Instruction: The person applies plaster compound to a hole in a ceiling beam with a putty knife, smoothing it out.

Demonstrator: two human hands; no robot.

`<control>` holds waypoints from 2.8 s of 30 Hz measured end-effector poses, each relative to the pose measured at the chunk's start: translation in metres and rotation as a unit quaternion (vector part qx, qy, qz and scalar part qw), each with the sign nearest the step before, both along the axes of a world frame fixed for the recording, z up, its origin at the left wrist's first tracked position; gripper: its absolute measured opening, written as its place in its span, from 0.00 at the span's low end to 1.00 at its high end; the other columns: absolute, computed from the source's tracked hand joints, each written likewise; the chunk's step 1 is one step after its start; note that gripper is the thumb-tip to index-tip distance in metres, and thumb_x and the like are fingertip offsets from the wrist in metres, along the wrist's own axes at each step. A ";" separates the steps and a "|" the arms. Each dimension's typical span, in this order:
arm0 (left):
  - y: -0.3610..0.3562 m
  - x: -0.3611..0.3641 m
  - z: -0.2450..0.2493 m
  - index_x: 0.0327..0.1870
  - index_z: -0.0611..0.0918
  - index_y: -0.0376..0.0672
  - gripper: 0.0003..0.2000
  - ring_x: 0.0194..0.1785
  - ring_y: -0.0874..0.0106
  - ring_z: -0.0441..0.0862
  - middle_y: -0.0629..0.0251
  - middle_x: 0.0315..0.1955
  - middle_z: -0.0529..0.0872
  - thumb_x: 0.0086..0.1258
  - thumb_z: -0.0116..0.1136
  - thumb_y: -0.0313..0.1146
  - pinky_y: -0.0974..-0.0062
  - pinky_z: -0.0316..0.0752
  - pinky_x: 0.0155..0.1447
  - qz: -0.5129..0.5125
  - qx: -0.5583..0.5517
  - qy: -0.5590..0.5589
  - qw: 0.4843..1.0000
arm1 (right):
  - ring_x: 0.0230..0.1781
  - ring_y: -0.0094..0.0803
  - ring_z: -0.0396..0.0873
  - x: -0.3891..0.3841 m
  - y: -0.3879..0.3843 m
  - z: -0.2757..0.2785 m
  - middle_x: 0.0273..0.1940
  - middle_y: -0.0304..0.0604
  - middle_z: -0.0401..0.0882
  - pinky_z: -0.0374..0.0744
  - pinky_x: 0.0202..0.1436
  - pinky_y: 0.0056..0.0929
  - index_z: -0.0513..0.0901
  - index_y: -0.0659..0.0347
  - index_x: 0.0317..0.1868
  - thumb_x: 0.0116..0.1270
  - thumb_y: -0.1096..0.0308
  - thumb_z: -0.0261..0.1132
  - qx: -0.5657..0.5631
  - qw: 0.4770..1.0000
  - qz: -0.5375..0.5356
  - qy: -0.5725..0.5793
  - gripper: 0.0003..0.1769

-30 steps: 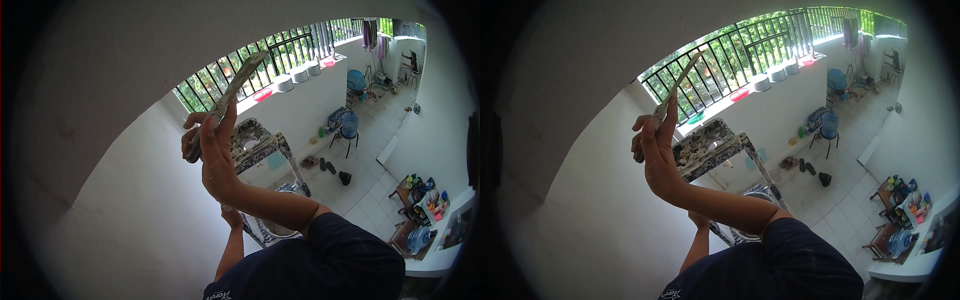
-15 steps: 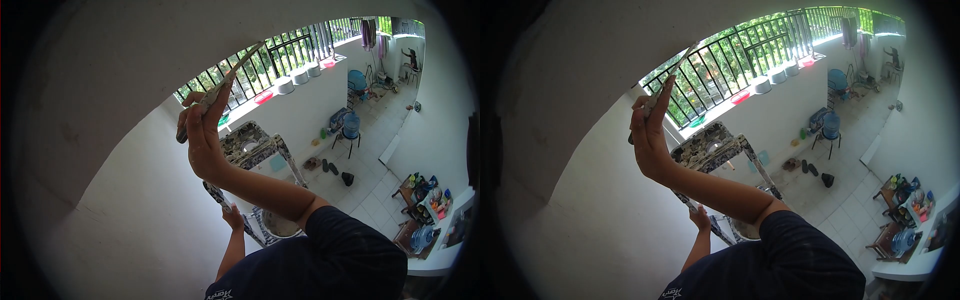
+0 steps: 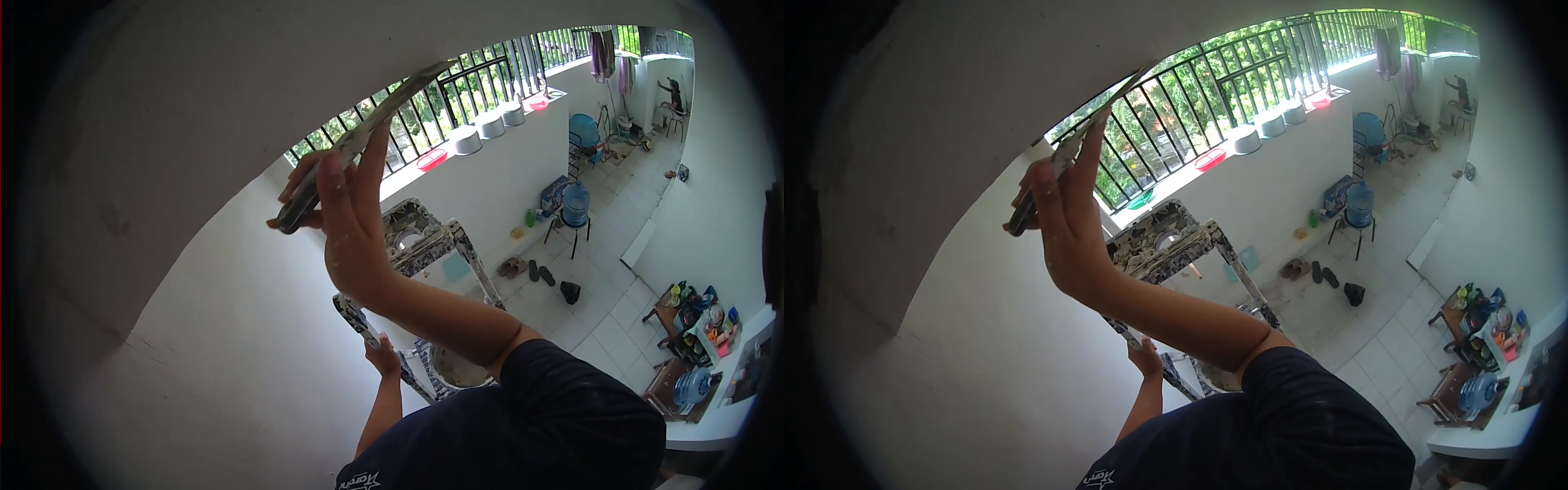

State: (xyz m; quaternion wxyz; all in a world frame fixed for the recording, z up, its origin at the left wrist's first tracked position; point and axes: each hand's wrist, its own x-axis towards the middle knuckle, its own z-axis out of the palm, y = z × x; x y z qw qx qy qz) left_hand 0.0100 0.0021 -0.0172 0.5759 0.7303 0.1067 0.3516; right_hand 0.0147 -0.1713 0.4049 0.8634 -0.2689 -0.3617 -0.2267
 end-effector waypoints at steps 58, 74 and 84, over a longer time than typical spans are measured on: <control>-0.001 0.001 -0.005 0.45 0.79 0.33 0.12 0.22 0.76 0.74 0.67 0.23 0.80 0.72 0.59 0.35 0.73 0.70 0.27 0.020 -0.027 0.003 0.999 | 0.42 0.28 0.83 0.040 -0.053 -0.047 0.48 0.47 0.75 0.93 0.41 0.37 0.28 0.51 0.82 0.83 0.58 0.51 0.061 0.989 -0.118 0.061 0.44; 0.007 0.000 -0.009 0.37 0.71 0.40 0.07 0.23 0.76 0.72 0.67 0.25 0.74 0.67 0.57 0.28 0.75 0.70 0.30 -0.065 -0.105 0.004 0.992 | 0.33 0.24 0.71 -0.024 -0.091 -0.308 0.40 0.42 0.75 0.73 0.40 0.24 0.31 0.60 0.82 0.79 0.55 0.58 -0.127 0.878 -0.222 0.404 0.49; 0.004 -0.002 -0.002 0.31 0.71 0.40 0.06 0.24 0.74 0.73 0.67 0.21 0.73 0.66 0.55 0.27 0.75 0.71 0.31 -0.083 -0.067 0.005 0.994 | 0.30 0.24 0.70 -0.027 -0.114 -0.424 0.37 0.39 0.73 0.71 0.34 0.24 0.38 0.62 0.83 0.79 0.62 0.57 -0.176 0.816 -0.251 0.490 0.44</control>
